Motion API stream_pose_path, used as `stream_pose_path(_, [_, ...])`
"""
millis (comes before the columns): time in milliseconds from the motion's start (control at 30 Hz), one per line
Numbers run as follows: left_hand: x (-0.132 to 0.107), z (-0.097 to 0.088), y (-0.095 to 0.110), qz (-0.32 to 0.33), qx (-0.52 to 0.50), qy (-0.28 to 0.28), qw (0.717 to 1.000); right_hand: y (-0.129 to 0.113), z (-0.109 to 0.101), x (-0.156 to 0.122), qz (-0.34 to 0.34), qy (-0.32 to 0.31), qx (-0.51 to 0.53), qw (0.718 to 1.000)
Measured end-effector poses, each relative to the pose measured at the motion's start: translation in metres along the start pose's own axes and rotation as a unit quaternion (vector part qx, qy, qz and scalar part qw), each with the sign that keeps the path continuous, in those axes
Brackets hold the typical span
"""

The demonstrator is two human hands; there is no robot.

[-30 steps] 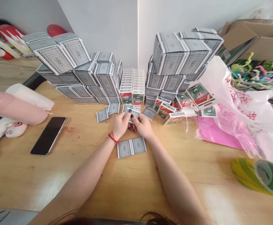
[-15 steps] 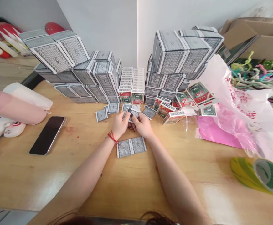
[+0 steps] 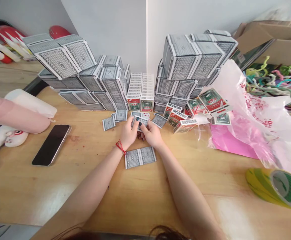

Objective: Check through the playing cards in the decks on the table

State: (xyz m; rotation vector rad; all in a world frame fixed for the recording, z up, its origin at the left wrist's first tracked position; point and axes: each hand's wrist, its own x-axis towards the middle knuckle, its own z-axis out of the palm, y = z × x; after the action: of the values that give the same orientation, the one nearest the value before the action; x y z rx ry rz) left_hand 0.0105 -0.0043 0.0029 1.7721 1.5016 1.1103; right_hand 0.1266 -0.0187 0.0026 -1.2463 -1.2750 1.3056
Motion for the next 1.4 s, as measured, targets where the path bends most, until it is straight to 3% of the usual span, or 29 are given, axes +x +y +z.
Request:
stream_pose_path(500, [0.0011,-0.0016,0.0018,0.031,-0.037,-0.023,0.999,-0.0013,0.0001,-0.0007,0.004,-0.014,-0.009,1.0])
stream_pose_path(1400, [0.0019,-0.0001,-0.0015,0.006,-0.035,-0.024,0.999,-0.0012,-0.0002,-0.001,-0.005,-0.008,-0.003,1.0])
